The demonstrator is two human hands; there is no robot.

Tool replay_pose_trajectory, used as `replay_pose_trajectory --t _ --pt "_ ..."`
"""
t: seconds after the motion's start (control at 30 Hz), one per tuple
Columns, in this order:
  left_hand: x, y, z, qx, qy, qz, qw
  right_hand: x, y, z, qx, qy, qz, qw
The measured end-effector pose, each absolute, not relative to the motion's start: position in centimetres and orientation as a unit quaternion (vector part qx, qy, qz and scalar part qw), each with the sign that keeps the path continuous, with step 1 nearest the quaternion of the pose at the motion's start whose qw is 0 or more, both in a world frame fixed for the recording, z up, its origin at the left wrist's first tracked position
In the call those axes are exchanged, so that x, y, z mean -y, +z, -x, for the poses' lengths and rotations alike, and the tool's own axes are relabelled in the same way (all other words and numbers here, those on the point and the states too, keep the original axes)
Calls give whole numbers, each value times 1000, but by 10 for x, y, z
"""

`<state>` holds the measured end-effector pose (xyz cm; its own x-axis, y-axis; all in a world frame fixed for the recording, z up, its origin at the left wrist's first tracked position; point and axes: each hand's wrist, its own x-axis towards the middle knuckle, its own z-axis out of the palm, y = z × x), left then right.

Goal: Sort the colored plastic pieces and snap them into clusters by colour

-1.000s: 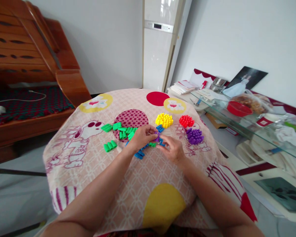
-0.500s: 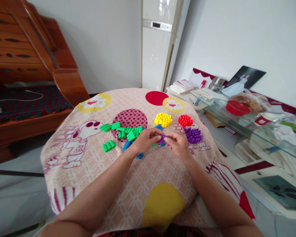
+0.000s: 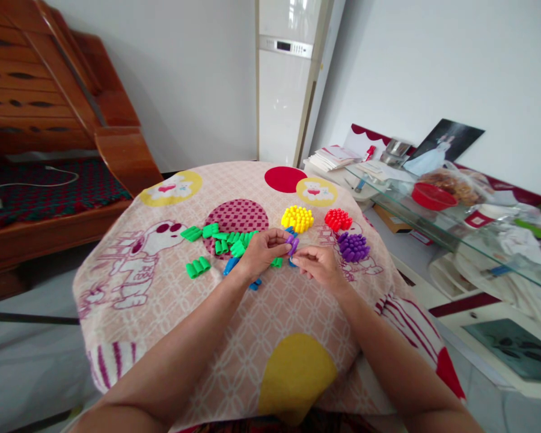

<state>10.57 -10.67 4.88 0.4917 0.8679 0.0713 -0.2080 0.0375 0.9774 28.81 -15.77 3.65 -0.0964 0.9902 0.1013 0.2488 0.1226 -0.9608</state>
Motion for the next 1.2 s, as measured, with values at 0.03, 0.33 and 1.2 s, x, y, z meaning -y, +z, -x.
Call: replay_pose_trajectory --t 0.03,0.33,1.2 --pt "107 49 -106 -294 412 -559 657 158 36 -286 611 425 508 434" --pt "105 51 -103 -319 425 -526 664 146 48 -333 608 200 590 492" --pt "105 38 -109 -296 351 -628 628 155 32 -295 629 351 503 478"
